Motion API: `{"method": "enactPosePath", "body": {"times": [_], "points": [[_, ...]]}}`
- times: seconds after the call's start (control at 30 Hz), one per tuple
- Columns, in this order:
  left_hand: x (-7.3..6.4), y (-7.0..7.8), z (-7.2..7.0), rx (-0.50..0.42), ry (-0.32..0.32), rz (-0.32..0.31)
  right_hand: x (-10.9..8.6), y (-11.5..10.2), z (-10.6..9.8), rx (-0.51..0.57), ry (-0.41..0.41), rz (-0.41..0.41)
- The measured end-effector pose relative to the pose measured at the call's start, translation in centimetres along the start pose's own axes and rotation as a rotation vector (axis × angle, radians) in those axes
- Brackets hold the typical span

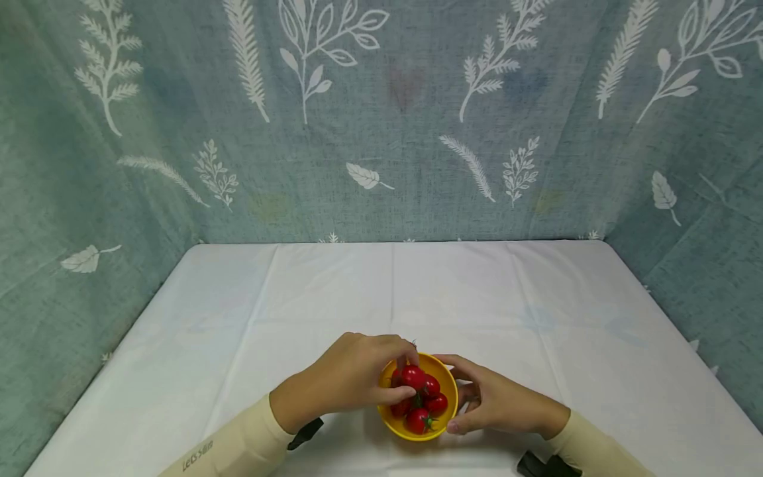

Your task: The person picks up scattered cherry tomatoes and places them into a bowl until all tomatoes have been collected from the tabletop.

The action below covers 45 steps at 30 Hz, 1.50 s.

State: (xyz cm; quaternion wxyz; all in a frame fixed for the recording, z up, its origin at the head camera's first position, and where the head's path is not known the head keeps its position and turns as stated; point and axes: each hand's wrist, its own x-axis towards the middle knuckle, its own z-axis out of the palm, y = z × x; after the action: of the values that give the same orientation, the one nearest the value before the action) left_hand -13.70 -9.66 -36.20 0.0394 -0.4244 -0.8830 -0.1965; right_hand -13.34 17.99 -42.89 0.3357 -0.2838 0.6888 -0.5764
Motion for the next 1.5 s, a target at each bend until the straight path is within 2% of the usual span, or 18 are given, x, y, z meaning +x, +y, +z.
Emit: {"method": "enactPosePath", "body": {"times": [0.33,0.5,0.63,0.77,1.0,1.27,1.33,1.5], "points": [[-0.3,0.5,1.4,-0.023,-0.070,0.030,-0.2,0.2,0.0,0.040,-0.003,0.019],[-0.2,0.6,1.5,0.038,-0.084,0.036,-0.1,0.1,0.0,0.036,-0.006,0.004],[0.0,0.8,1.6,0.099,-0.119,0.032,-0.1,0.0,0.0,0.035,-0.007,0.009],[0.2,0.8,1.7,0.115,-0.136,0.029,-0.1,-0.1,0.0,0.027,-0.005,0.013],[0.2,0.7,2.0,0.115,-0.124,0.035,0.0,0.0,-0.1,0.013,-0.013,0.008],[0.0,0.5,1.4,0.130,-0.084,0.055,0.2,-0.3,-0.1,-0.017,-0.009,0.003],[-0.1,0.4,1.1,0.120,-0.061,0.046,0.2,-0.3,-0.1,-0.027,-0.002,0.008],[-0.5,-0.1,-0.2,0.093,0.034,-0.036,-0.2,-0.8,-0.2,-0.015,0.032,0.087]]}}
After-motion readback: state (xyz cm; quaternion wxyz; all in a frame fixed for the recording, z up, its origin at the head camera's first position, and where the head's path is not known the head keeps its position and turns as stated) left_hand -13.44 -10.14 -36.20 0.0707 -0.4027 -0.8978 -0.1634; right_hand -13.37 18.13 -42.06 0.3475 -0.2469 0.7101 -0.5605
